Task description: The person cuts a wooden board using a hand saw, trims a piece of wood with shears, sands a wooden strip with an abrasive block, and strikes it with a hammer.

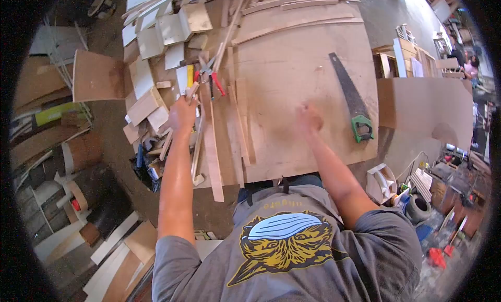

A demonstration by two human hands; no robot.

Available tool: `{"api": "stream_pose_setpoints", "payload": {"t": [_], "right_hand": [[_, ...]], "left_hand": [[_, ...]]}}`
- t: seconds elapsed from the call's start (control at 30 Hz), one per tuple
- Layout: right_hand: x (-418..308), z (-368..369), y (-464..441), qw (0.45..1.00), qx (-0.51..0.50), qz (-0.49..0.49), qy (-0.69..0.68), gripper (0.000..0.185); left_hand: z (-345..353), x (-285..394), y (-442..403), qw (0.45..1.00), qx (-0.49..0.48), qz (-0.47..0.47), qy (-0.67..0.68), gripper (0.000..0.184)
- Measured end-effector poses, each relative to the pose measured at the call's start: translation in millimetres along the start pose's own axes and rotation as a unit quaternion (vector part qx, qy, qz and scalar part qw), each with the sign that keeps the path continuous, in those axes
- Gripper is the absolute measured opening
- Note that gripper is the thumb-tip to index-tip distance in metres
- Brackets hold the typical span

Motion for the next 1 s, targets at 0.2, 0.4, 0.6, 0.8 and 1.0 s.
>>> {"api": "stream_pose_setpoints", "payload": {"t": [0.2,0.4,0.6,0.8,1.0], "right_hand": [[197.7,-72.5,-16.6,0.97,0.231,0.019,0.074,0.052],[263.7,-72.1,-16.5,0.975,0.215,-0.036,0.034,0.051],[247.9,-94.3,-17.9,0.951,0.224,-0.147,-0.156,0.029],[140.1,-88.5,21.5,0.901,0.197,-0.174,-0.344,0.03],[4.0,-62.9,110.1,0.81,0.105,-0.314,-0.484,0.026]], "left_hand": [[-8.8,17.8,11.1,0.997,0.066,-0.01,-0.03,0.047],[-17.4,41.3,33.4,0.99,0.126,-0.016,-0.063,0.052],[-22.5,147.4,91.8,0.995,0.071,0.065,0.009,0.057],[-8.7,234.1,162.3,0.957,-0.006,0.071,0.282,0.073],[-12.6,214.2,203.9,0.955,-0.048,0.012,0.292,0.071]]}}
Point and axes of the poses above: each hand's wrist, its own y-axis away from the middle knuckle, its own z-axis out of the palm, x = y × z, the point moved 5 cm from there along -y, towards the middle knuckle, and after that the axes turned 11 degrees about -y, right-handed, at the moved point
